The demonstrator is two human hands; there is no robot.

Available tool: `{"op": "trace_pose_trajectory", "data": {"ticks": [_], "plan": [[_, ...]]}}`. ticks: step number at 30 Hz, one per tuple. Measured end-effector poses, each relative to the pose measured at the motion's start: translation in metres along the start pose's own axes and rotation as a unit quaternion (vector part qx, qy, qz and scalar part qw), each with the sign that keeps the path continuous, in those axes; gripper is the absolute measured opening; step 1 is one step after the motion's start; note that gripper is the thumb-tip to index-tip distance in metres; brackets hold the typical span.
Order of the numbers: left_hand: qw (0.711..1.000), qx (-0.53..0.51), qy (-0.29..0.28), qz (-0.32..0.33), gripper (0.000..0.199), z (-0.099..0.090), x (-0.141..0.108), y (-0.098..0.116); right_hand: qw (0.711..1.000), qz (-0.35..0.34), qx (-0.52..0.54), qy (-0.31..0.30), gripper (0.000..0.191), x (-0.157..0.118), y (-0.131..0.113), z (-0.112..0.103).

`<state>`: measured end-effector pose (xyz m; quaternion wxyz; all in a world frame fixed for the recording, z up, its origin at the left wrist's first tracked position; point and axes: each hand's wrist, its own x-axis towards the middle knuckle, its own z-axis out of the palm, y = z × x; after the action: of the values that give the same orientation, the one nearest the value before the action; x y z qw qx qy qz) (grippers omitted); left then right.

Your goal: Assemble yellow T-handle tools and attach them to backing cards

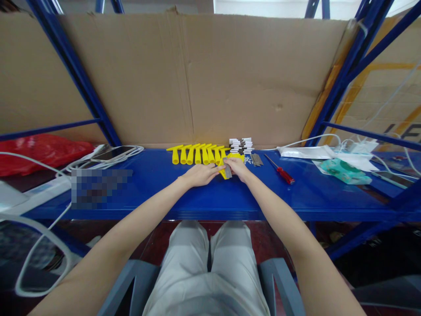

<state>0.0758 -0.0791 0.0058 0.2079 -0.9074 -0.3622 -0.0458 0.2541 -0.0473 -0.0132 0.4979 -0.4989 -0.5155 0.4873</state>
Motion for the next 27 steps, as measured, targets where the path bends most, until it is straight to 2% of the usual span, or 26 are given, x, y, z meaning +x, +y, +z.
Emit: {"op": "trace_pose_trajectory", "data": {"ticks": [15, 20, 27], "plan": [[1.000, -0.012, 0.003, -0.007, 0.047, 0.001, 0.000, -0.001, 0.999, -0.015, -0.043, -0.003, 0.022, 0.000, 0.002, -0.001], [1.000, -0.020, 0.008, -0.019, 0.046, 0.002, 0.000, -0.004, 0.998, -0.016, -0.022, -0.050, 0.023, 0.000, 0.001, -0.004], [0.999, -0.014, 0.003, -0.053, 0.045, 0.004, 0.001, -0.013, 0.989, 0.028, -0.031, -0.145, 0.014, -0.010, -0.009, -0.006]]}}
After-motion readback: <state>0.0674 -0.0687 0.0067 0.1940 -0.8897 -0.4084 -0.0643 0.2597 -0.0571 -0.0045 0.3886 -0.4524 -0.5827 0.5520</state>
